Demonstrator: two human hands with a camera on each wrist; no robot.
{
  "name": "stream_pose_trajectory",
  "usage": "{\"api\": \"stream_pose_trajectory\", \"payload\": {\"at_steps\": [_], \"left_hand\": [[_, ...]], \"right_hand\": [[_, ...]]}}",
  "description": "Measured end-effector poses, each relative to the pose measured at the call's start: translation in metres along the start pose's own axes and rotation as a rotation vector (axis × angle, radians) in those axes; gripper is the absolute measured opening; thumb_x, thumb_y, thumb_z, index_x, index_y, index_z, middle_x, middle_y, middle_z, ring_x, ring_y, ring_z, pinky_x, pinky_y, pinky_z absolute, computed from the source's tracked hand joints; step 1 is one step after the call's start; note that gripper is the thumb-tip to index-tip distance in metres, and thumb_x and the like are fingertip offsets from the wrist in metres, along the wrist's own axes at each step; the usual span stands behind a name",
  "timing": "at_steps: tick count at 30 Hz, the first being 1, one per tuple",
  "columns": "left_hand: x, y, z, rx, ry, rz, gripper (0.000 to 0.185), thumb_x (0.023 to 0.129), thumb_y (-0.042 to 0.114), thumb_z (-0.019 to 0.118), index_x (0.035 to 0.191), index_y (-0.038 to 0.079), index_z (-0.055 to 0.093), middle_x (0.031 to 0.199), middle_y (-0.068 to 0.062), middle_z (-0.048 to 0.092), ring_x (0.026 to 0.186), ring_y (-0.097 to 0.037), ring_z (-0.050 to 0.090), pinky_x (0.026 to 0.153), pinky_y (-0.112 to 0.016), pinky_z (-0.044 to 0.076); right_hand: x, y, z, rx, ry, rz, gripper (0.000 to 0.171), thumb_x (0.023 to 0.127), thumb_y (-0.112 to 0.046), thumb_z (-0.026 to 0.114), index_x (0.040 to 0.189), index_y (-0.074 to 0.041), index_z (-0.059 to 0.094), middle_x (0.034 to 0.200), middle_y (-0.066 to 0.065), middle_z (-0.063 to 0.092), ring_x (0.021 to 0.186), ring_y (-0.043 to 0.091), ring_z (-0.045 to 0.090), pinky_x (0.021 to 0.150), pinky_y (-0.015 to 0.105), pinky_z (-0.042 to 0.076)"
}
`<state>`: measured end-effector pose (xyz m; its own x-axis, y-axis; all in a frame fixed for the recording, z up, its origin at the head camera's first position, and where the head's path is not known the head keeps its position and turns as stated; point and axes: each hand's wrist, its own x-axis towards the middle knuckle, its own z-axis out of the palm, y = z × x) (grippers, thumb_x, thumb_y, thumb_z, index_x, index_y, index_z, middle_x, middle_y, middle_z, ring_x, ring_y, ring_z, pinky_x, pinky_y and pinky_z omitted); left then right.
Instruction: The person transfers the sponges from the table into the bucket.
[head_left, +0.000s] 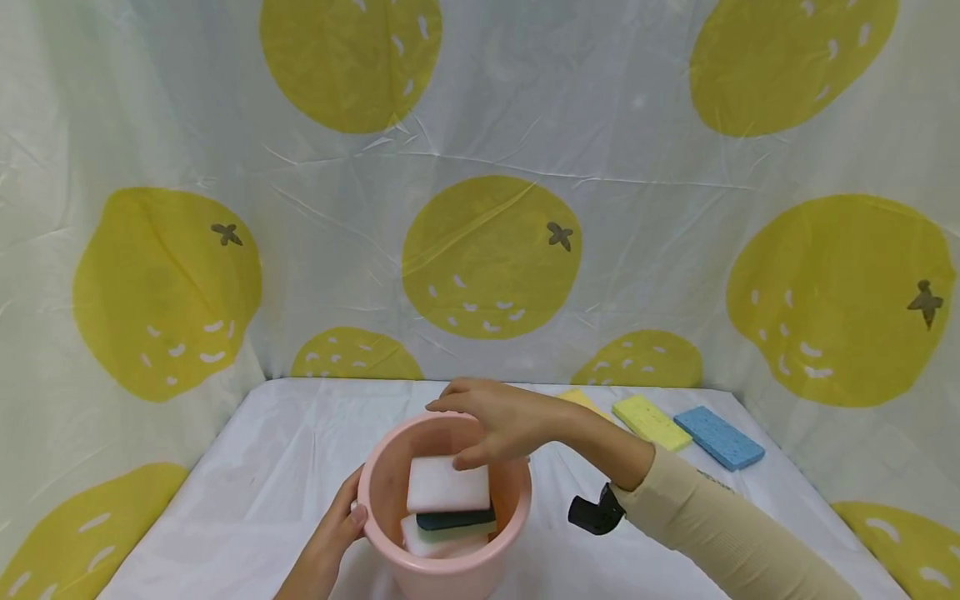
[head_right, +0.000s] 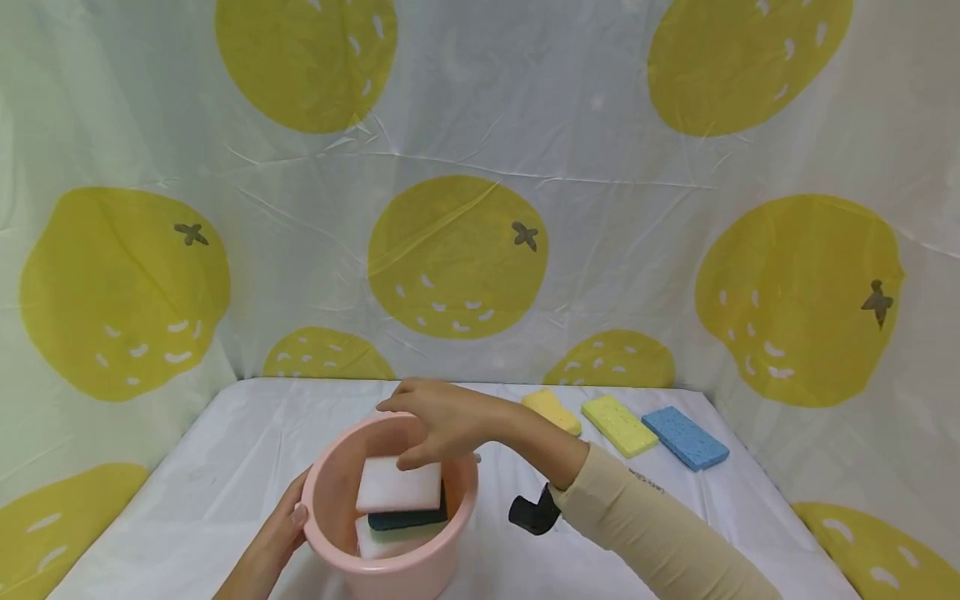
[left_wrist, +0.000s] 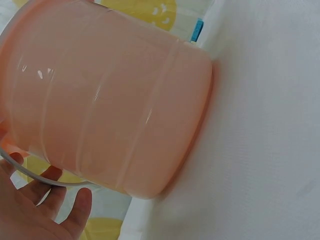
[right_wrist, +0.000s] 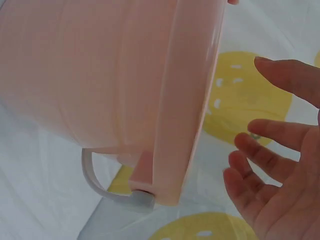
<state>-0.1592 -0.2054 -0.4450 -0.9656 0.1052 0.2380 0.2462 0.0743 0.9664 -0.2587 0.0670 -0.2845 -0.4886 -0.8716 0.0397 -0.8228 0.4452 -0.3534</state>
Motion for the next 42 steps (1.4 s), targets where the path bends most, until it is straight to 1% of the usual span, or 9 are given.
{"api": "stream_pose_trajectory", "payload": {"at_steps": [8,11,16,18,25,29,32,37,42], "left_hand": [[0.001,-0.006,-0.001,-0.019,0.020,0.018,0.057,0.103,0.021,0.043,0.155,-0.002,0.040,0.146,-0.025,0.046,0.113,-0.010,0.056,0.082,-0.032,0.054],[-0.001,-0.003,-0.002,-0.005,0.002,0.012,0.054,0.105,0.020,0.041,0.155,0.000,0.040,0.150,-0.024,0.043,0.116,-0.012,0.055,0.085,-0.033,0.053],[-0.003,-0.002,-0.003,-0.010,-0.004,0.008,0.055,0.105,0.021,0.042,0.157,0.002,0.041,0.150,-0.022,0.043,0.118,-0.013,0.054,0.086,-0.033,0.052],[-0.002,-0.002,-0.002,-0.021,0.003,0.015,0.058,0.103,0.022,0.043,0.156,0.001,0.040,0.147,-0.023,0.045,0.115,-0.013,0.056,0.085,-0.032,0.053],[-0.005,0.005,-0.005,0.030,-0.075,-0.015,0.051,0.111,0.020,0.036,0.160,0.008,0.034,0.160,-0.017,0.034,0.126,-0.014,0.051,0.093,-0.034,0.050],[-0.004,0.003,-0.005,0.008,-0.050,0.014,0.053,0.108,0.018,0.039,0.159,0.003,0.037,0.155,-0.022,0.039,0.122,-0.011,0.053,0.089,-0.033,0.051],[-0.003,0.001,-0.005,-0.003,-0.028,0.025,0.055,0.105,0.019,0.041,0.157,0.002,0.039,0.153,-0.023,0.042,0.119,-0.010,0.053,0.087,-0.033,0.052],[-0.003,0.001,-0.006,0.012,-0.039,0.002,0.053,0.108,0.022,0.039,0.159,0.006,0.039,0.156,-0.020,0.040,0.123,-0.011,0.051,0.089,-0.033,0.051],[-0.002,-0.002,-0.003,-0.011,-0.023,0.022,0.055,0.105,0.021,0.041,0.156,0.001,0.040,0.152,-0.023,0.042,0.118,-0.011,0.054,0.086,-0.033,0.052]], "right_hand": [[-0.006,0.002,-0.002,-0.005,0.020,-0.020,0.060,0.093,-0.025,0.075,0.145,-0.002,0.057,0.135,0.009,0.057,0.123,0.021,0.054,0.102,0.035,0.045],[-0.009,0.004,-0.003,0.005,0.027,-0.020,0.058,0.094,-0.024,0.075,0.144,-0.002,0.058,0.135,0.009,0.058,0.121,0.022,0.055,0.101,0.036,0.045],[-0.018,0.008,-0.005,0.009,0.037,0.027,0.058,0.095,-0.027,0.075,0.146,-0.006,0.057,0.136,0.004,0.057,0.121,0.018,0.056,0.101,0.038,0.046],[-0.023,0.011,-0.006,0.004,0.043,0.051,0.059,0.095,-0.029,0.075,0.146,-0.008,0.057,0.136,0.001,0.056,0.120,0.017,0.056,0.100,0.039,0.047],[-0.040,0.023,-0.010,0.024,0.078,0.099,0.060,0.094,-0.028,0.077,0.147,-0.007,0.056,0.138,0.001,0.056,0.117,0.021,0.058,0.097,0.042,0.049],[-0.051,0.030,-0.013,0.032,0.097,0.118,0.061,0.094,-0.028,0.077,0.147,-0.006,0.055,0.135,0.003,0.057,0.115,0.023,0.059,0.096,0.043,0.049],[-0.058,0.034,-0.015,0.037,0.112,0.134,0.060,0.094,-0.028,0.077,0.147,-0.007,0.056,0.134,0.003,0.058,0.115,0.024,0.058,0.096,0.044,0.049],[-0.069,0.043,-0.017,0.039,0.142,0.168,0.058,0.095,-0.028,0.075,0.146,-0.007,0.057,0.133,0.004,0.059,0.115,0.026,0.058,0.096,0.047,0.049],[-0.080,0.052,-0.017,0.045,0.161,0.211,0.060,0.095,-0.033,0.076,0.146,-0.008,0.057,0.132,0.004,0.059,0.115,0.026,0.058,0.093,0.048,0.050]]}}
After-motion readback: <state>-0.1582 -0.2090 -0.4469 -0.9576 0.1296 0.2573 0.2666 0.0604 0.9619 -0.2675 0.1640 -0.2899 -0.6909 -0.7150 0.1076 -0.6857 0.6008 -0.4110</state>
